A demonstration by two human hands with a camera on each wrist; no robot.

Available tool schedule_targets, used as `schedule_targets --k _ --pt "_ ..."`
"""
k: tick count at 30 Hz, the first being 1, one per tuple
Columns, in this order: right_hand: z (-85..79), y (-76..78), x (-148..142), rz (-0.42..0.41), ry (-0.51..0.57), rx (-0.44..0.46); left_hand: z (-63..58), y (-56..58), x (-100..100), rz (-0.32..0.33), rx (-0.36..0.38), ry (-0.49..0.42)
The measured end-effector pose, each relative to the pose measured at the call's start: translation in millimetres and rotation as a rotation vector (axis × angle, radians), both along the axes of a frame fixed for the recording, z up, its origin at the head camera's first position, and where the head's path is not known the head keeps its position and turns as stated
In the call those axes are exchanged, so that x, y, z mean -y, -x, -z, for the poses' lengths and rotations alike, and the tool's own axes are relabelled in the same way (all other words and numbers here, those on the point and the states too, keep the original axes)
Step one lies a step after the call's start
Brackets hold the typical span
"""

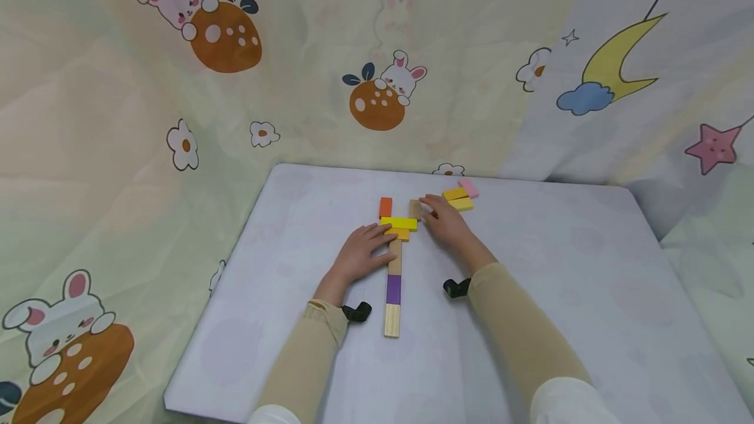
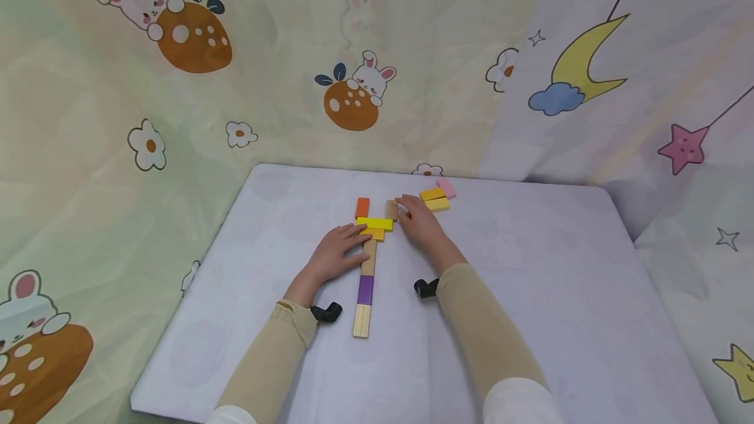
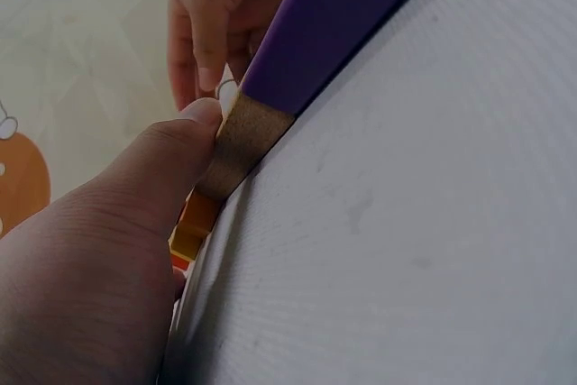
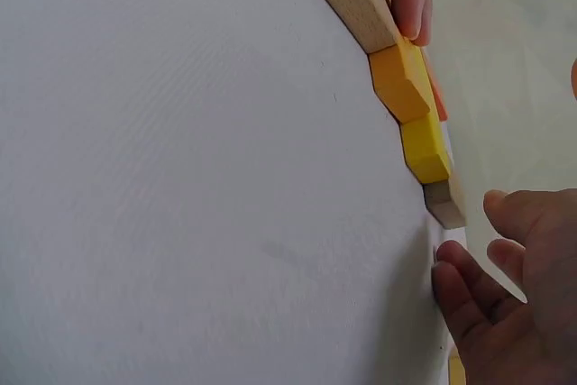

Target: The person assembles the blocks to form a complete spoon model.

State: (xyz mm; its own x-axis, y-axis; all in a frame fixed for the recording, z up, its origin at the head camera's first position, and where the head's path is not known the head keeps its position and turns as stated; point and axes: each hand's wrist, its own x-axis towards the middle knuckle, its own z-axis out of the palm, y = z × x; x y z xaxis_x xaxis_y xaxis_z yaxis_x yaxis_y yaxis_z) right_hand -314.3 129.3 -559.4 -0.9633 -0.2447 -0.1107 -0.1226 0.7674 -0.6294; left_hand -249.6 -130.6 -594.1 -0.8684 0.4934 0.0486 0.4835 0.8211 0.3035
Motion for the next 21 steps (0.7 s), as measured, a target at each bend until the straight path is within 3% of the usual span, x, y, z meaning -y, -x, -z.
schedule_targets --k 8,13,17,21 --pt "-11.6 -3.9 -39.4 0.077 -0.002 -0.088 -0.8 -0.2 -0.2 0.008 -0.012 -0.016" --pt "-9.0 -2.2 -66.4 0.110 -0.012 -0.056 -0.4 -0.5 0.0 0.010 -0.008 -0.012" --pt "-4.1 -4.1 -78.7 0.077 -0.099 -0.013 1.0 -0.5 -0.1 0.007 -0.005 -0.005" --pt "0.5 -9.6 -83.0 0.033 -0.178 -0.027 1.7 -0.1 -0.2 0.008 -0.003 -0.011"
